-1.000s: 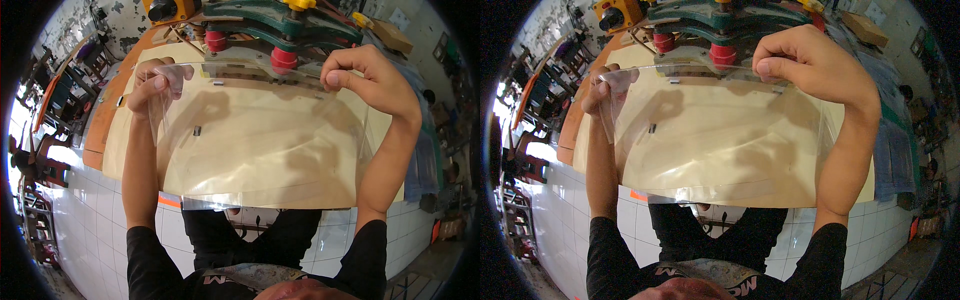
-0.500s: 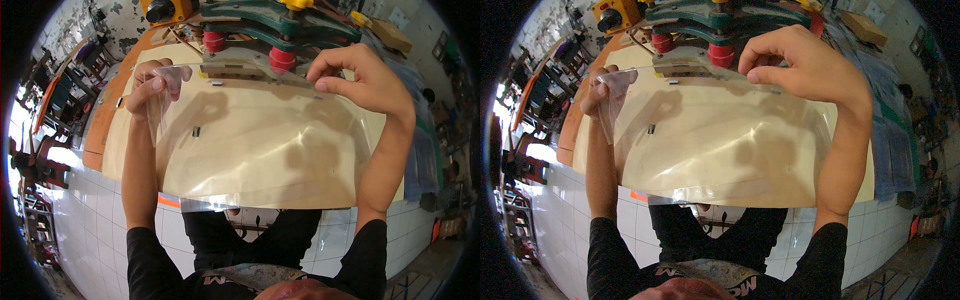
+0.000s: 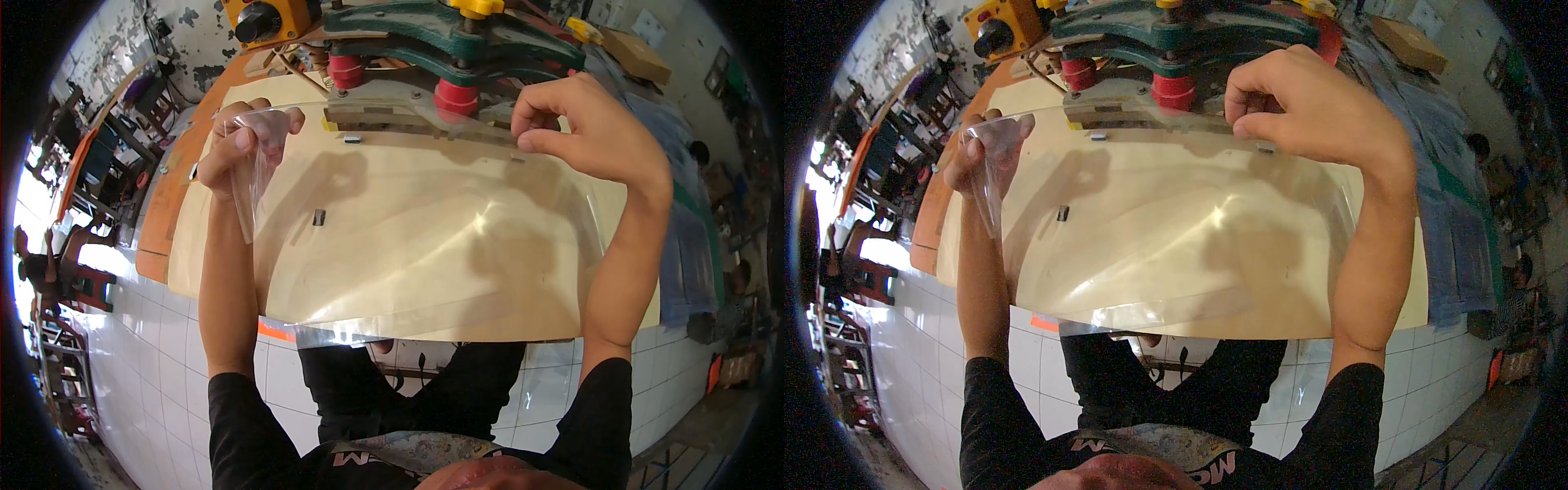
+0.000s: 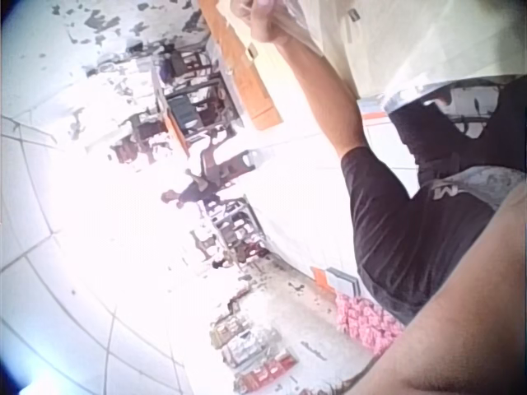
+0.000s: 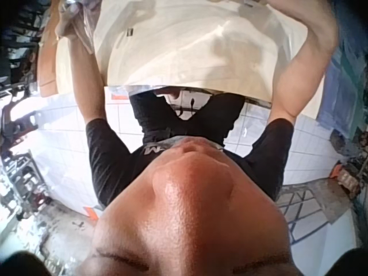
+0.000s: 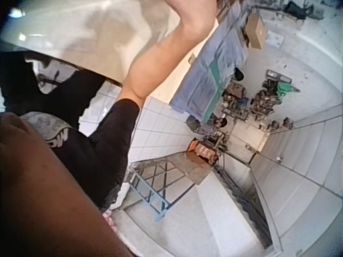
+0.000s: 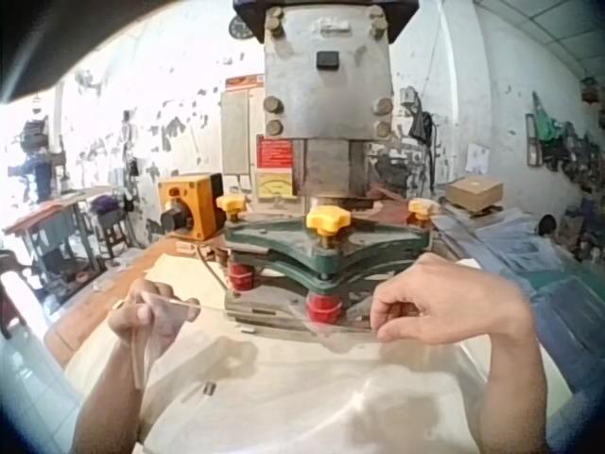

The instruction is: The person positions a transparent plastic sheet onto the worktable under a press machine, presses the machine down onto the sheet, and peels the plastic film edges by hand.

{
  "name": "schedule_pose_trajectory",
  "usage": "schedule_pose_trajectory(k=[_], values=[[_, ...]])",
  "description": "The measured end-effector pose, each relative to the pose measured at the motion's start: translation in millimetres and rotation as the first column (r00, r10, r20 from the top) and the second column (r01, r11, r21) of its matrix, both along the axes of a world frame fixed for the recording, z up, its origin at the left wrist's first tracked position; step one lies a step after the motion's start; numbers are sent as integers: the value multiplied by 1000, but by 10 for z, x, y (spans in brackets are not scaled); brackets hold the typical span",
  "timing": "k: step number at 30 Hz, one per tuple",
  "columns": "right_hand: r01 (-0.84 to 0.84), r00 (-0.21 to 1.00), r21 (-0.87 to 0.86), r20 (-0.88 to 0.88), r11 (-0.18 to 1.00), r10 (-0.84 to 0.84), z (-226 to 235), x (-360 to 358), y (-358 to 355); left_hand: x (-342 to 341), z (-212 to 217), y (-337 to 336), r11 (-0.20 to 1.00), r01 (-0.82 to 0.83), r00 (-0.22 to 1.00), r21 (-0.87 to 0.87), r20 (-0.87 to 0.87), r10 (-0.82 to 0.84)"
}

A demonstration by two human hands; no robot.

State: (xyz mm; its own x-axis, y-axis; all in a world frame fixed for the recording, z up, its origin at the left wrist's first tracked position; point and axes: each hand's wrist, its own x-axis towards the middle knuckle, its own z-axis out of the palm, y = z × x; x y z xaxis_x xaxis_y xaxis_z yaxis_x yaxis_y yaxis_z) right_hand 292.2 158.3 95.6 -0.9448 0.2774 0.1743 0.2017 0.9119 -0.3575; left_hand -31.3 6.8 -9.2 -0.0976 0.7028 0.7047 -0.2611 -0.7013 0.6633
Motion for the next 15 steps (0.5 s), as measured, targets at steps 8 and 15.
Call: schedule_pose_trajectory(k=[8, 15], values=[[-31, 988, 70, -146, 997, 41, -35, 64, 96, -41, -5, 14, 999, 25, 999, 26, -36, -24], [27, 988, 5, -150, 1000, -26, -47, 54, 96, -21, 0, -13, 999, 32, 999, 2, 40, -32]])
